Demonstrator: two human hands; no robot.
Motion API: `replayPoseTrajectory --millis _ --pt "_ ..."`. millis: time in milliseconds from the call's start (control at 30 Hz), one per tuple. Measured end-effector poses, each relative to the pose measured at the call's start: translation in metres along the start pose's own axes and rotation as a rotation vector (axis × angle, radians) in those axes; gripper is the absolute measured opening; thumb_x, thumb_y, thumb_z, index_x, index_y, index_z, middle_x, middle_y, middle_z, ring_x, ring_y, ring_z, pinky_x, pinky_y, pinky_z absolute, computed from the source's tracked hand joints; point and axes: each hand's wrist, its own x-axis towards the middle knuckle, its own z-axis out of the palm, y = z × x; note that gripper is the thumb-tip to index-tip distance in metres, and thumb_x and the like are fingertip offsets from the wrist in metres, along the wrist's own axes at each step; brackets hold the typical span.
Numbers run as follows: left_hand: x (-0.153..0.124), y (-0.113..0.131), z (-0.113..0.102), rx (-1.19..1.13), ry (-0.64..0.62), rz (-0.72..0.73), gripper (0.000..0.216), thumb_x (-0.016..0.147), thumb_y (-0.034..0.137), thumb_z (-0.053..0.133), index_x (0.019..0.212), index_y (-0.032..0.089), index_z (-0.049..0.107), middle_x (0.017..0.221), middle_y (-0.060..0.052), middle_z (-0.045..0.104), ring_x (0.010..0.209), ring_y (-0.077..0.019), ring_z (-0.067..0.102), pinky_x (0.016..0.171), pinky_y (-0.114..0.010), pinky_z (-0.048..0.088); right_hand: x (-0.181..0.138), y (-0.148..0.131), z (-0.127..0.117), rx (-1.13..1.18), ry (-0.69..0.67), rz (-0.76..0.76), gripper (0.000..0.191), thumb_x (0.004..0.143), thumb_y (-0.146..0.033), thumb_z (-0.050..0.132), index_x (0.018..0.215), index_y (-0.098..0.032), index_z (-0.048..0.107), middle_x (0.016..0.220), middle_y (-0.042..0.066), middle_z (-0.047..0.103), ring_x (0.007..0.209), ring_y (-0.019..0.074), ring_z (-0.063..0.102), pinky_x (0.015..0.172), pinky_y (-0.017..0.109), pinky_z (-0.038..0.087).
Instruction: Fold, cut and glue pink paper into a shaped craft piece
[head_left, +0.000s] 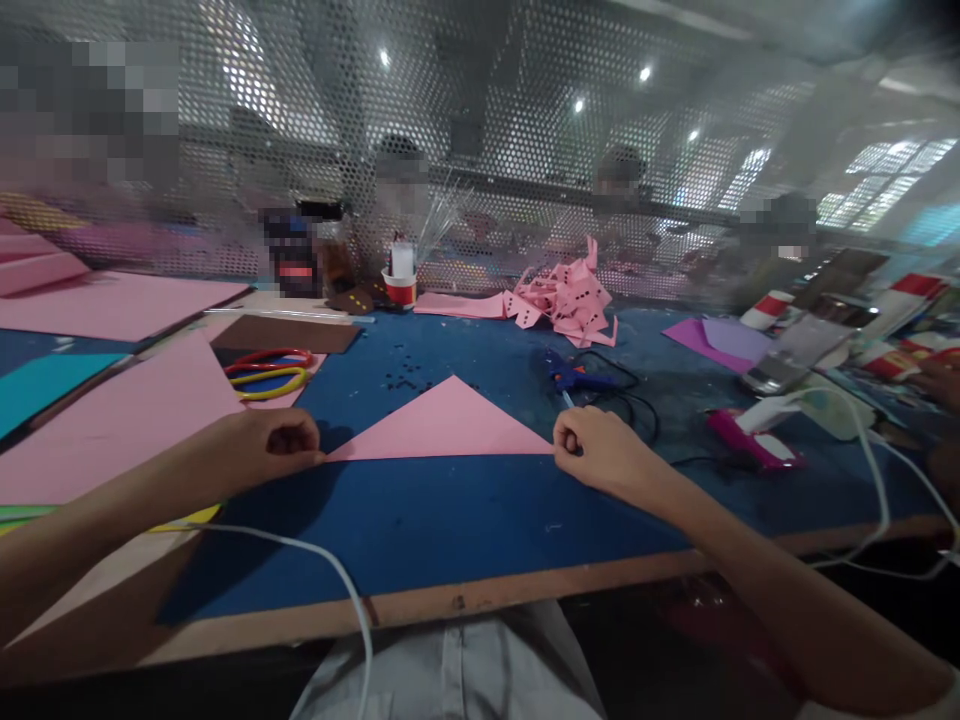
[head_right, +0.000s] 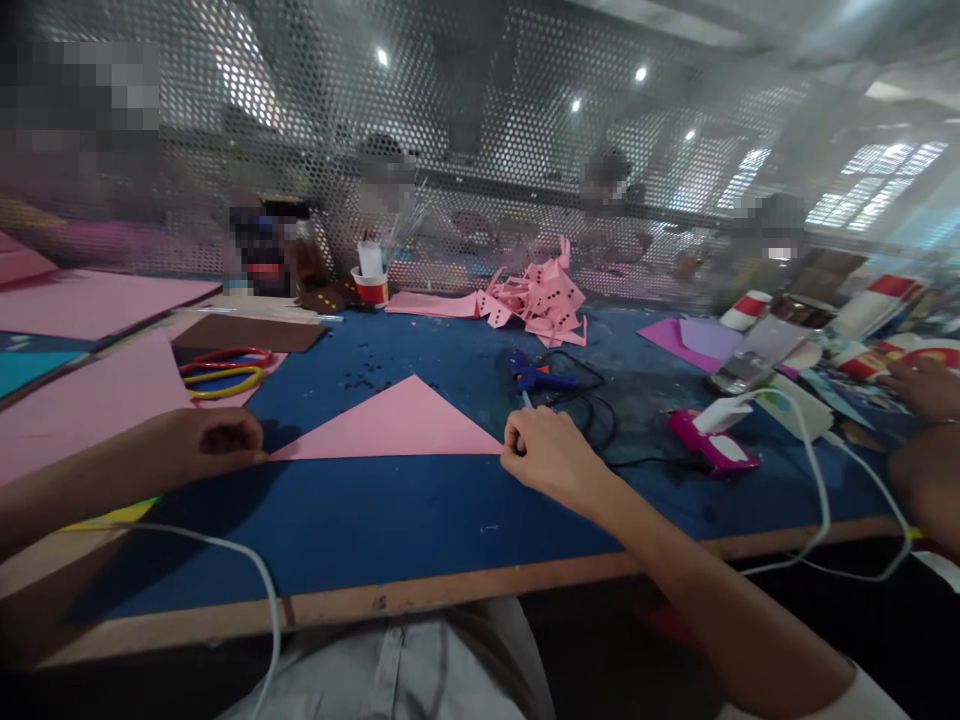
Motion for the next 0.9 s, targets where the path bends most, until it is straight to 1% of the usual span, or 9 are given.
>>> replayPoseTrajectory --millis 133,267,367,500,633,733,767,833,900 --pt "-0.003 0.011 -0.004 -0.001 0.025 0.025 0.027 0.081 0.046 0.063 0.080 0.019 0.065 0.063 0.005 0.057 0.064 -0.0146 0.048 0.062 -0.023 0.034 0.000 0.003 0.000 0.021 0.007 0.010 0.008 0.078 -0.016 0.058 0.083 -0.021 0.060 0.076 -0.001 0.065 0.076 0.0176 0.056 0.068 0.029 0.032" --pt "-0.007 0.019 -0.008 -0.024 0.027 0.026 0.028 0.080 0.046 0.064 0.080 0.019 0.066 0.067 0.003 0.062 0.066 -0.0163 0.052 0.063 -0.024 0.035 -0.001 0.006 0.000 -0.001 0.002 -0.003 0.012 0.077 -0.012 0.056 0.083 -0.022 0.061 0.075 -0.001 0.065 0.075 0.0175 0.057 0.068 0.030 0.032" --pt "-0.010 0.023 -0.009 -0.050 0.029 0.030 0.028 0.082 0.045 0.064 0.083 0.017 0.066 0.070 0.002 0.064 0.069 -0.0171 0.055 0.064 -0.025 0.037 -0.003 -0.001 -0.002 -0.023 0.095 -0.031 0.018 0.077 -0.007 0.053 0.085 -0.021 0.060 0.082 0.000 0.066 0.076 0.0169 0.058 0.068 0.030 0.033" --pt "-0.014 0.024 -0.007 -0.065 0.042 0.027 0.027 0.084 0.044 0.062 0.086 0.018 0.066 0.071 0.002 0.065 0.070 -0.0177 0.058 0.065 -0.025 0.040 -0.001 -0.026 -0.003 0.045 0.199 -0.229 0.016 0.085 -0.008 0.055 0.093 -0.020 0.062 0.094 0.004 0.066 0.090 0.0194 0.059 0.078 0.032 0.037" --pt "-0.021 0.025 -0.004 -0.033 0.100 0.020 0.026 0.084 0.045 0.062 0.090 0.021 0.067 0.076 0.000 0.068 0.073 -0.0199 0.061 0.065 -0.027 0.042 0.011 -0.051 0.004 0.057 0.111 -0.489 0.011 0.095 -0.015 0.057 0.100 -0.019 0.065 0.103 0.006 0.067 0.097 0.0207 0.059 0.083 0.033 0.039" --pt "-0.029 0.037 0.002 0.069 0.283 0.126 0.021 0.089 0.040 0.058 0.094 0.022 0.067 0.093 -0.003 0.071 0.086 -0.0221 0.063 0.077 -0.031 0.045 0.022 -0.058 0.012 -0.078 0.078 -0.597 0.010 0.097 -0.018 0.058 0.101 -0.017 0.067 0.101 0.007 0.067 0.094 0.0204 0.060 0.080 0.033 0.037" --pt "-0.031 0.042 0.005 0.080 0.299 0.162 0.020 0.091 0.038 0.056 0.094 0.022 0.067 0.096 -0.004 0.070 0.090 -0.0219 0.063 0.081 -0.032 0.045 0.025 -0.059 0.014 -0.134 0.078 -0.623 0.011 0.098 -0.019 0.057 0.100 -0.016 0.068 0.099 0.007 0.067 0.092 0.0202 0.060 0.079 0.034 0.037" --pt "-0.033 0.050 0.011 0.116 0.301 0.330 0.020 0.095 0.033 0.051 0.096 0.021 0.067 0.098 -0.004 0.068 0.092 -0.0202 0.063 0.083 -0.031 0.046 0.029 -0.059 0.017 -0.228 0.092 -0.668 0.013 0.099 -0.019 0.056 0.099 -0.015 0.068 0.096 0.008 0.067 0.089 0.0201 0.059 0.077 0.034 0.035" --pt "-0.033 0.055 0.017 0.171 0.268 0.421 0.020 0.098 0.028 0.048 0.100 0.021 0.067 0.102 -0.004 0.067 0.095 -0.0193 0.063 0.085 -0.031 0.046 0.029 -0.059 0.019 -0.284 0.111 -0.687 0.014 0.100 -0.019 0.055 0.098 -0.015 0.068 0.094 0.007 0.067 0.087 0.0201 0.059 0.075 0.034 0.034"
